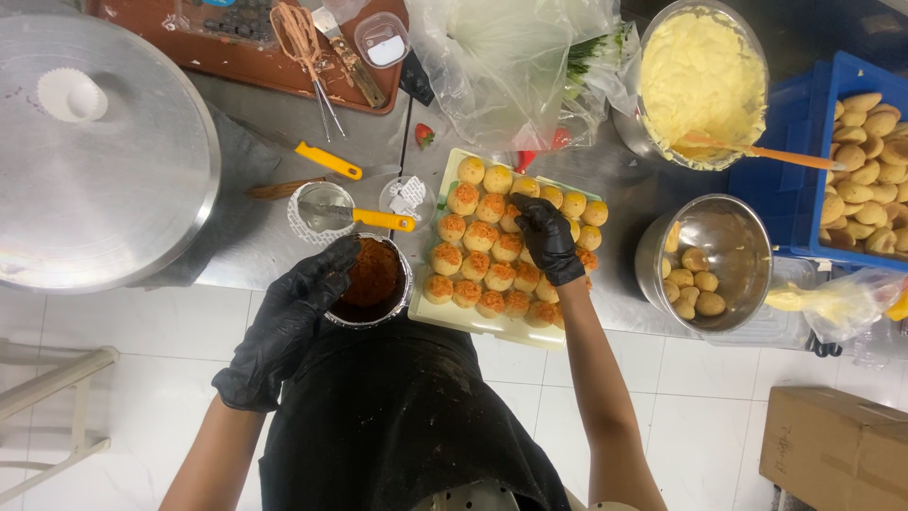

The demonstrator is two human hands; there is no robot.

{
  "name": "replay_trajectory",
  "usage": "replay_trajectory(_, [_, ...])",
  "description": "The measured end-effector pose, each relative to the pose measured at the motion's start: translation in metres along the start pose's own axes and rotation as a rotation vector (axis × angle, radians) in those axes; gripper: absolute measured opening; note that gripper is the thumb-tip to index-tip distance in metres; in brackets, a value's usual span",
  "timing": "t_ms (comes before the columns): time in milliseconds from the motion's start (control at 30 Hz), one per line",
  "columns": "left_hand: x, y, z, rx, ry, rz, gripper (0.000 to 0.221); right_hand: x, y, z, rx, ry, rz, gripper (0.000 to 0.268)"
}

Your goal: Coating the top of bread buns with an orange meat floss topping and arranging them on a tray.

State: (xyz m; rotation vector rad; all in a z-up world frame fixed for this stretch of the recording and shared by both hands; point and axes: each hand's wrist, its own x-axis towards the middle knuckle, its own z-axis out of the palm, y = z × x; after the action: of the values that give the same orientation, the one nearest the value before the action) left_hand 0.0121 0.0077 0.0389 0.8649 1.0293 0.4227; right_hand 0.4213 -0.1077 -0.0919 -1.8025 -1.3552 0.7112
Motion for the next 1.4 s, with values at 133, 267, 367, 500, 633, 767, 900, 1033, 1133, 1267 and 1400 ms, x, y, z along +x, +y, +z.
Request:
replay_trajectory(133, [-0.002,0.001,-0.002,0.008,0.004,0.0,0.048,0.005,0.006,0.0,0.091,-0.024,0.019,0.046])
replay_trajectory(267, [-0.003,0.0,-0.002,0.043,0.024,-0.037,0.047,0.013,-0.004,-0.002,0.063,-0.044,-0.005,0.046])
replay_trajectory(367, [-0.004,0.0,-0.002,0.012,0.014,-0.013,0.049,0.017,-0.004,0.003,-0.026,-0.069,0.094,0.046])
replay_trajectory(500, [-0.006,0.002,-0.002,0.034,0.025,-0.001,0.048,0.016,0.023,0.009,0.179,-0.033,0.033,0.036])
replay_trajectory(633, [-0.005,-0.002,-0.007,-0.024,0.031,-0.031,0.048,0.012,0.026,0.008,0.032,0.056,-0.036,0.029])
replay_trajectory(767, [-0.007,-0.003,-0.013,-0.063,-0.021,0.052,0.049,0.013,0.024,0.008,0.107,0.015,0.053,0.027])
replay_trajectory(900, [-0.011,0.003,-0.022,-0.181,0.01,0.045,0.047,0.013,-0.039,-0.004,0.844,0.258,0.132,0.033])
replay_trajectory(1033, [-0.016,0.012,-0.025,-0.228,0.008,0.08,0.043,-0.022,-0.144,0.02,0.442,0.0,-0.075,0.028])
replay_trajectory(1133, [-0.016,0.016,-0.022,-0.108,0.049,0.084,0.041,-0.028,-0.192,0.08,0.24,-0.396,-0.209,0.034])
replay_trajectory(1267, [-0.014,0.005,-0.029,-0.131,0.003,0.107,0.04,-0.011,-0.099,0.24,0.03,-0.815,0.274,0.037])
replay_trajectory(1400, [-0.018,-0.001,-0.039,-0.187,0.025,0.138,0.039,-0.001,-0.021,0.328,-0.539,-0.666,-0.234,0.039])
